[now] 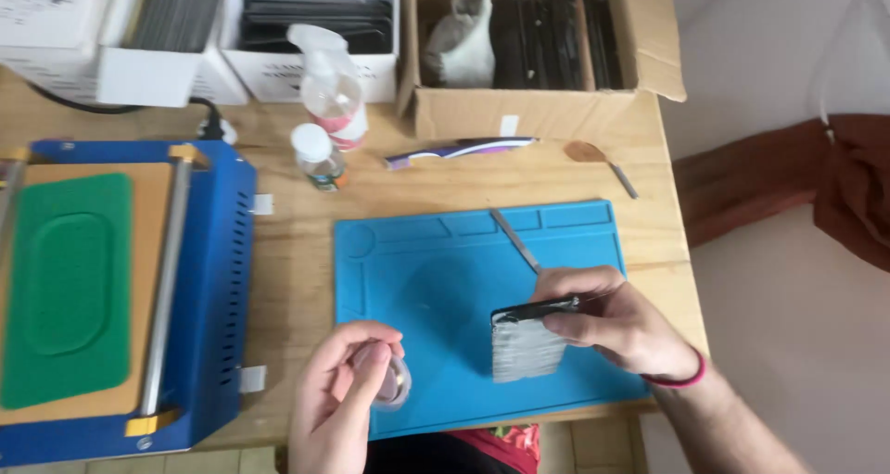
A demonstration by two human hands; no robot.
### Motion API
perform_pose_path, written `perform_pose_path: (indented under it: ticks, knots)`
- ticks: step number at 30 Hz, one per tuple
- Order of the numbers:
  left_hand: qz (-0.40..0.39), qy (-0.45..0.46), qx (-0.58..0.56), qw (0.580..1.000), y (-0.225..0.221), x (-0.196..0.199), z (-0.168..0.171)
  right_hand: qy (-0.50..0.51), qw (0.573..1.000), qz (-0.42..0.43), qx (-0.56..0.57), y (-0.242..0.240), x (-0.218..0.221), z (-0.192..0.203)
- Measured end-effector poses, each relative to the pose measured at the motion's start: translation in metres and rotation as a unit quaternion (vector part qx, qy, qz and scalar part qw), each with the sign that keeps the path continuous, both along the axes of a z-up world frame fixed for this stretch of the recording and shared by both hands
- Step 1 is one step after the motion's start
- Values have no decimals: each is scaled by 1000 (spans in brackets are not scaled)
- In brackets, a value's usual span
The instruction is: Disassembling a mobile phone screen using a heat plate and a pry tool
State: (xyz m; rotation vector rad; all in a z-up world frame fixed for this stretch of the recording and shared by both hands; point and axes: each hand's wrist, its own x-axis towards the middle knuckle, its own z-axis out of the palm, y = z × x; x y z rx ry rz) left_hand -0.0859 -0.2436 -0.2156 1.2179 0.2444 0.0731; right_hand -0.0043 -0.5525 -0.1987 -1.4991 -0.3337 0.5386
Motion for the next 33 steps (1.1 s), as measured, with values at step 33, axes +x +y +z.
perform_pose_path:
  ticks: [33]
  knots:
    - [-267, 30, 45, 962, -68, 90, -47, 6, 975, -207, -75, 15, -3, -62]
